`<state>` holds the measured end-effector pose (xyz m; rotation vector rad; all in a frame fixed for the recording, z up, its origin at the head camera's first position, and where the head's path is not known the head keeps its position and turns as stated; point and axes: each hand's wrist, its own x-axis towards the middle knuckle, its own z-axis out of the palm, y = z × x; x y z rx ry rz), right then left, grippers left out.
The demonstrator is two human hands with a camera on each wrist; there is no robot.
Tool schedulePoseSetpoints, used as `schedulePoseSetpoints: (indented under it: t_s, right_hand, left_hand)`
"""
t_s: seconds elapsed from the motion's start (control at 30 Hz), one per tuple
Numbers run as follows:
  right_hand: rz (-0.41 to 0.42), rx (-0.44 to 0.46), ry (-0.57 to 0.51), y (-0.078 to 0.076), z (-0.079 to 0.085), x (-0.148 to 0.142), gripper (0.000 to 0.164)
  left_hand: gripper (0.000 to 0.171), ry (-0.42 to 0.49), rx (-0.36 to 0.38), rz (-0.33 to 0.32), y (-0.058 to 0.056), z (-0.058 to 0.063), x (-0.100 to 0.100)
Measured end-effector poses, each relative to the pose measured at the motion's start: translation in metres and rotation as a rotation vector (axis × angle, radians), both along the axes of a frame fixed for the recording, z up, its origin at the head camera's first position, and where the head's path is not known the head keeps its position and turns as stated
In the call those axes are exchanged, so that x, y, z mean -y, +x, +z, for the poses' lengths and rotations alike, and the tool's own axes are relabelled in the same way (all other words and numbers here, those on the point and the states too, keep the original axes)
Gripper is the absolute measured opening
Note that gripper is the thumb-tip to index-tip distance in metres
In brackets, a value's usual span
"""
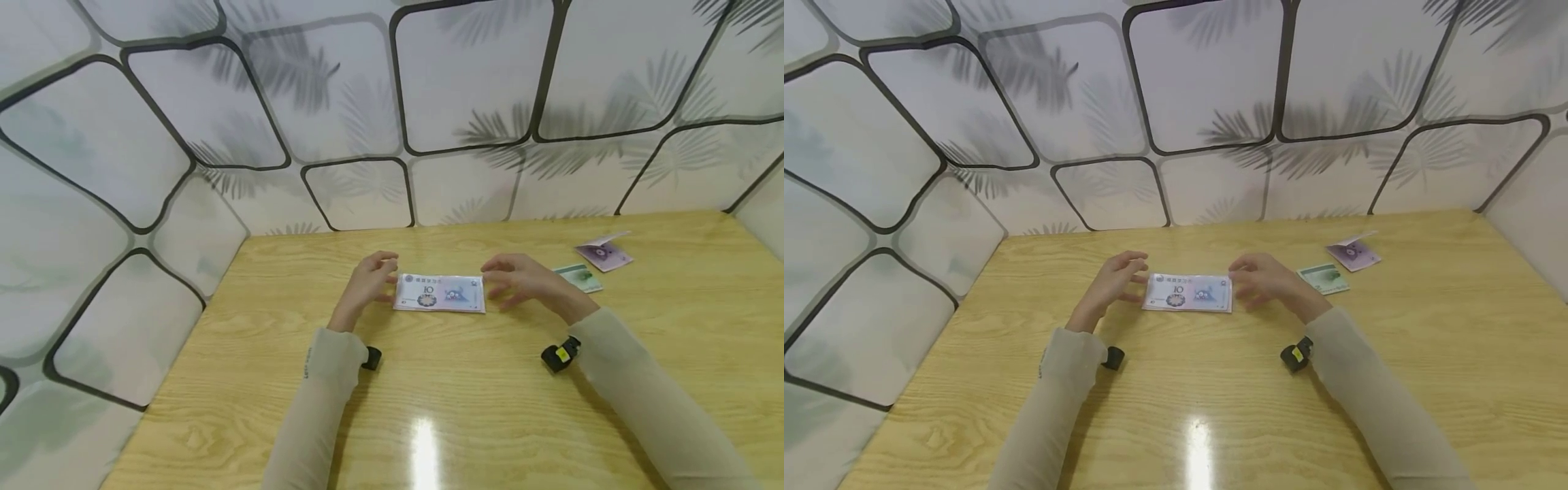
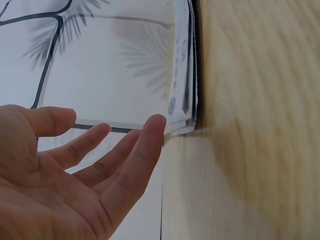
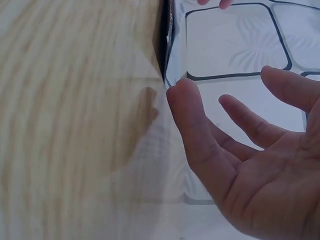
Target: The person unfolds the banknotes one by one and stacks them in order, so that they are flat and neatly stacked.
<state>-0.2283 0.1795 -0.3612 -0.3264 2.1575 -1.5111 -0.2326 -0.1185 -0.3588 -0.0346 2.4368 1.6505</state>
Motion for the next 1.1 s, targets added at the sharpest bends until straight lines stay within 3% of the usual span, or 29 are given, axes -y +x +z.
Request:
schedulePoseSetpoints:
  t_s: [0.3, 0.67, 1.1]
  right_hand:
    - [-0.024, -0.047, -0.012, 0.002, 0.011, -0.024, 0.054]
    - [-0.065, -0.074, 0.01, -0.001, 0.022, -0.06, 0.057]
    - [-0.139, -0.058, 0.025, 0.01, 0.021, -0.108, 0.061]
  left_hand:
    - [0.042, 0.047, -0.027, -0.067, -0.006, 0.006, -0.016]
    - [0.042, 0.073, -0.061, -0.154, -0.012, 0.011, -0.05]
    - [0.042, 0.107, -0.044, -0.237, -0.017, 0.009, -0.081]
